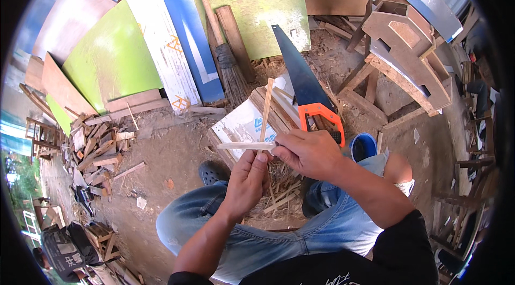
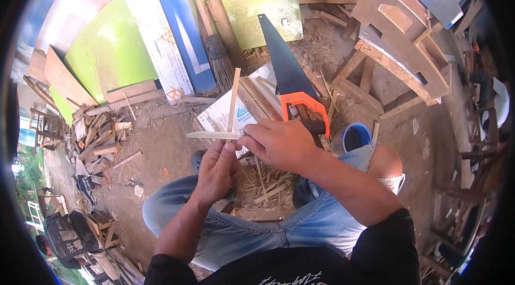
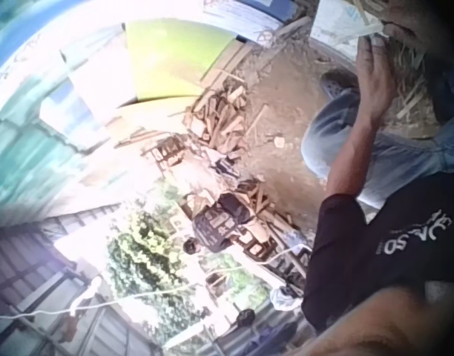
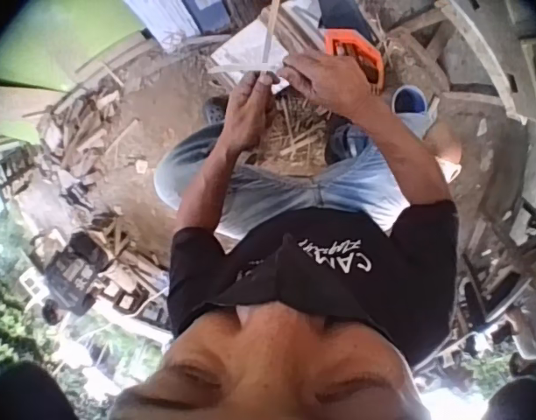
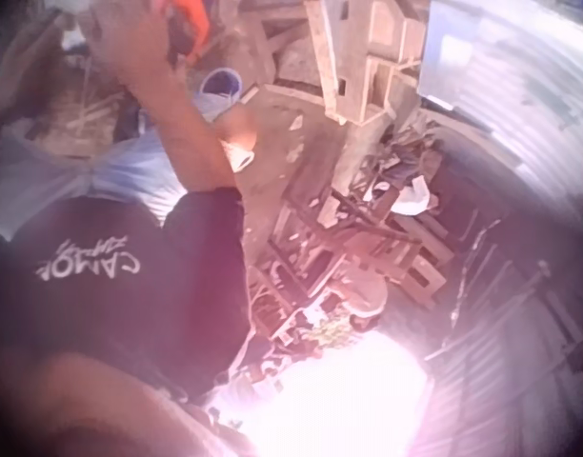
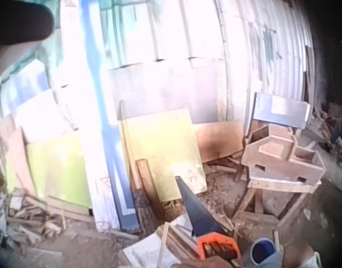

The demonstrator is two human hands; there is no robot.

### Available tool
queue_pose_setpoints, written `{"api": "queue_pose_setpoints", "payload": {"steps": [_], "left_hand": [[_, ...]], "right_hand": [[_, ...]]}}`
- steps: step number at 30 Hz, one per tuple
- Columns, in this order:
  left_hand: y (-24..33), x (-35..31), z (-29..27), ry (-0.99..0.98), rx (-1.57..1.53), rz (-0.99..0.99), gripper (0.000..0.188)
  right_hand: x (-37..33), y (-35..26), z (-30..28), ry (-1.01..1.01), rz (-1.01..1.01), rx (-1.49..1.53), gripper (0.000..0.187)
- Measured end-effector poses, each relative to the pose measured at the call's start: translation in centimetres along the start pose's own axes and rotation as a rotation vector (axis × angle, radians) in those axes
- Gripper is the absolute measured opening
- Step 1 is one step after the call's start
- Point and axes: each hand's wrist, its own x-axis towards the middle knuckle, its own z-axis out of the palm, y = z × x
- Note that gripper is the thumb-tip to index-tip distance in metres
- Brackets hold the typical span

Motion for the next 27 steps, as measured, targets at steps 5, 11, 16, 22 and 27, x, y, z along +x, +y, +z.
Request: {"api": "queue_pose_setpoints", "payload": {"steps": [5,11,16,22,27], "left_hand": [[-0.5,-0.1,-0.2,0.054,0.214,0.084,0.024],[0.2,-0.9,-0.3,-0.053,0.115,0.022,0.028],[1.0,-0.6,-0.5,-0.12,-0.229,-0.148,0.034],[0.8,-0.7,-0.5,-0.105,-0.215,-0.172,0.035],[0.3,-0.4,-0.6,-0.093,-0.103,-0.09,0.033]], "right_hand": [[1.2,2.6,-0.2,0.158,0.044,0.011,0.023],[2.9,6.2,-3.8,0.346,0.513,0.098,0.028],[1.5,3.2,-1.5,0.294,0.14,0.267,0.025],[0.1,0.3,0.2,0.055,-0.056,0.032,0.02],[0.8,1.9,-0.4,0.127,-0.033,-0.039,0.021]]}}
